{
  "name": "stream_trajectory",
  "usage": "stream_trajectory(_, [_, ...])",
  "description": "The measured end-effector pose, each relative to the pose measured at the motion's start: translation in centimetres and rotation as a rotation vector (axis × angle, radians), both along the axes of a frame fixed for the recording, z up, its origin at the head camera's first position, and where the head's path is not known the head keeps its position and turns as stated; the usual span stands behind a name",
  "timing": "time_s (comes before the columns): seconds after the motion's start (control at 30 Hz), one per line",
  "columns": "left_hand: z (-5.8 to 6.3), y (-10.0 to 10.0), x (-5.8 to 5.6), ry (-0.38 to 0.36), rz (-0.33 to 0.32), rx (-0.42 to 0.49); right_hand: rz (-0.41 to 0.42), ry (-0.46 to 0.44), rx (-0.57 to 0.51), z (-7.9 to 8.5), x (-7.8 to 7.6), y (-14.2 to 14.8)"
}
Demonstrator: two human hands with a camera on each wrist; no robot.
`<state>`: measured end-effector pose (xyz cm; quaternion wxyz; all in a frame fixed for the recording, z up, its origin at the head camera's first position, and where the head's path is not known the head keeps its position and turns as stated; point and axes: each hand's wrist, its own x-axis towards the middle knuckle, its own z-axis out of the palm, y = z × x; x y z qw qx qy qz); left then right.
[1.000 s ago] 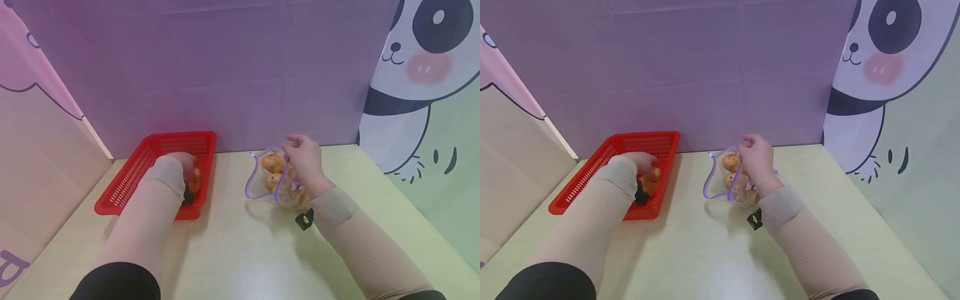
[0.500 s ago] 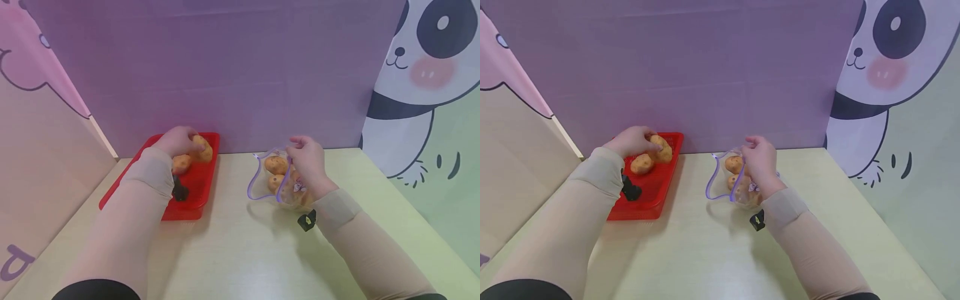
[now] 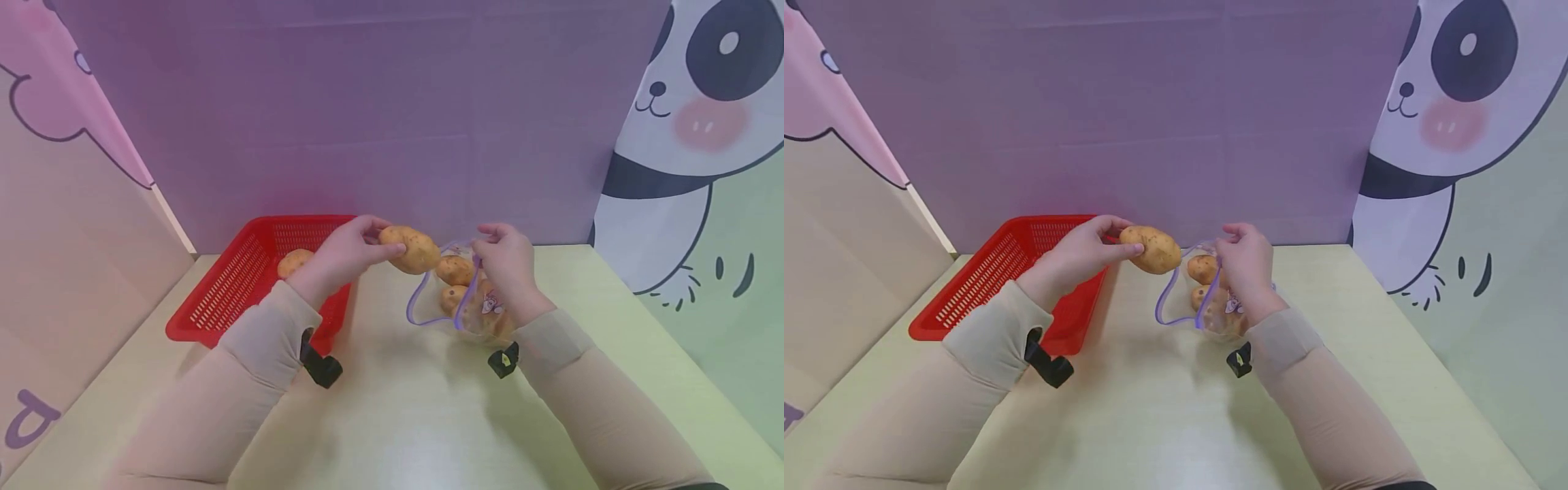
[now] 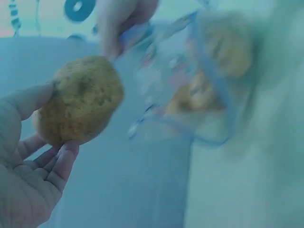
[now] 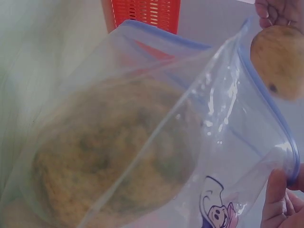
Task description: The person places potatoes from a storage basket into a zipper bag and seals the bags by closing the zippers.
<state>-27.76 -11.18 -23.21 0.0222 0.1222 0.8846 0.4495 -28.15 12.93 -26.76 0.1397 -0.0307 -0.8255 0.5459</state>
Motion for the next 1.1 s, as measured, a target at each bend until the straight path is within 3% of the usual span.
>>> stream_trajectory(0.17, [-2.2,1.7,0.9,-0.059,0.011,0.055,-0.005,0.001,-0.007,0.0,-0.1,-0.1])
stream_trajectory(0.4, [-4.7,3.0,0.3,-0.071,0.039,0.087,-0.005,-0.013,-0.008,-0.1,-0.3,-0.1])
stream_trajectory(0.63, [-6.2,4.7,-0.3,0.036,-0.024,0.054,0.001,0.006,0.012,-0.1,-0.3,-0.2])
stream_trajectory(0.77, [-6.6,5.9,-0.6,0.057,-0.052,0.022,0.005,0.001,0.031,0.0,-0.2,-0.2])
stream_trajectory(0.93, [-6.9,7.7,-1.3,0.125,-0.125,-0.087,0.011,-0.008,0.033,-0.1,-0.3,-0.2])
stream_trajectory(1.1, [-7.3,9.0,-2.1,0.219,-0.157,-0.186,0.018,-0.005,-0.005,-0.2,-0.5,-0.3])
